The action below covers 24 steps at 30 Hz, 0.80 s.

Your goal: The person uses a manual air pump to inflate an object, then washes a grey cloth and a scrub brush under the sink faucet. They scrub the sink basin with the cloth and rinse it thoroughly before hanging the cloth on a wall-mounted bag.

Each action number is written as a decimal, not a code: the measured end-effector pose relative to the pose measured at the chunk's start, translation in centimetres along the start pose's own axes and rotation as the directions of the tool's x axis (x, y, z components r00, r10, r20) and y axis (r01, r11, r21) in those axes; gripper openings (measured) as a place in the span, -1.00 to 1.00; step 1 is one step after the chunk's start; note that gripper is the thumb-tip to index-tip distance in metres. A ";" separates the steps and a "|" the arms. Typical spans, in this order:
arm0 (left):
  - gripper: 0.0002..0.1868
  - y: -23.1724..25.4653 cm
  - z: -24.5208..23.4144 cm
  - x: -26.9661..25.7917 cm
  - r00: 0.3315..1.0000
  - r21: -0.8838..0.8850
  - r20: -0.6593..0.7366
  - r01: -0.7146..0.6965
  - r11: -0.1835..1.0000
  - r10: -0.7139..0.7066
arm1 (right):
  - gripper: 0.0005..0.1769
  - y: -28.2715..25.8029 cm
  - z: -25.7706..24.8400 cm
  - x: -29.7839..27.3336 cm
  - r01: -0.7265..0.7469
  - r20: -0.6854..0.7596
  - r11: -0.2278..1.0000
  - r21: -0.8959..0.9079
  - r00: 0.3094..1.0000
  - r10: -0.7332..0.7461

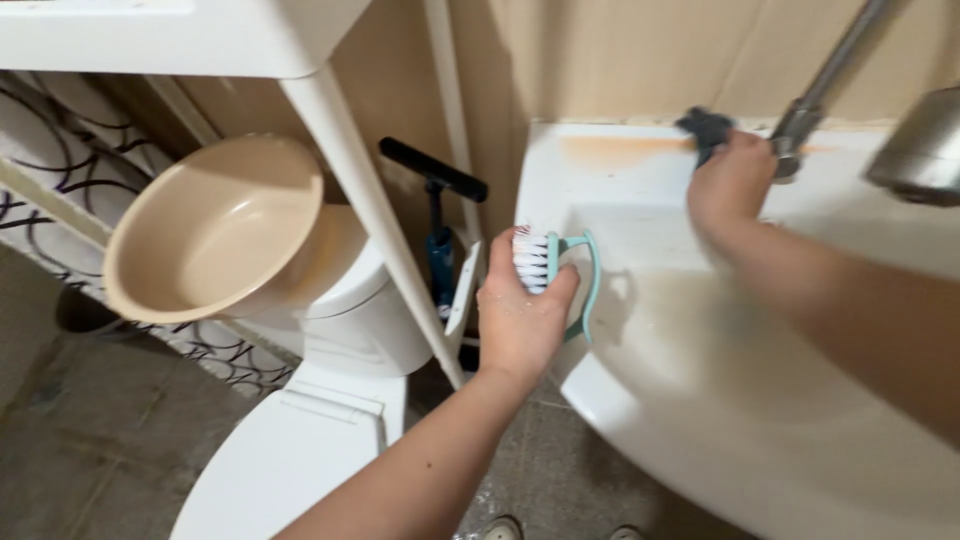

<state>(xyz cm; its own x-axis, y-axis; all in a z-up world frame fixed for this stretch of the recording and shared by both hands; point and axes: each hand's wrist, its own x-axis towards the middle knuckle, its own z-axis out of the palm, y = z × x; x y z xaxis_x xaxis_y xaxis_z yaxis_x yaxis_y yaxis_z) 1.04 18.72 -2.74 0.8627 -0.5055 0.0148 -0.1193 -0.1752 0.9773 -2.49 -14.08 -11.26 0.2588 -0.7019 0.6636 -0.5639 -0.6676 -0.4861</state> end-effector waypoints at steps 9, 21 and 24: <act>-0.41 -2.9 -7.2 -1.8 0.991 -0.071 0.036 0.128 0.989 -0.126 | -0.28 -4.9 6.0 1.5 0.040 0.574 0.952 -0.304 0.805 0.150; -0.43 -2.7 -3.8 3.0 0.992 -0.087 -0.014 -0.124 0.988 0.123 | -0.16 -12.6 1.2 -11.9 -0.093 0.509 0.633 0.768 0.688 -0.517; -0.43 -2.7 -2.3 3.7 0.999 -0.107 -0.051 -0.003 0.994 -0.003 | -0.32 -13.2 -6.0 -15.3 -0.442 0.820 0.769 0.461 0.545 -0.178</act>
<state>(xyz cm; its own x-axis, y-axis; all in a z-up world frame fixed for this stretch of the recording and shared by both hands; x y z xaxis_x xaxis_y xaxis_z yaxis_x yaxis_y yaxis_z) 5.71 19.30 -4.81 0.8869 -0.4613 0.0228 -0.0683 -0.0821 0.9943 -3.69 6.97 -11.56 0.8842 -0.4668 -0.0178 -0.1866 -0.3181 -0.9295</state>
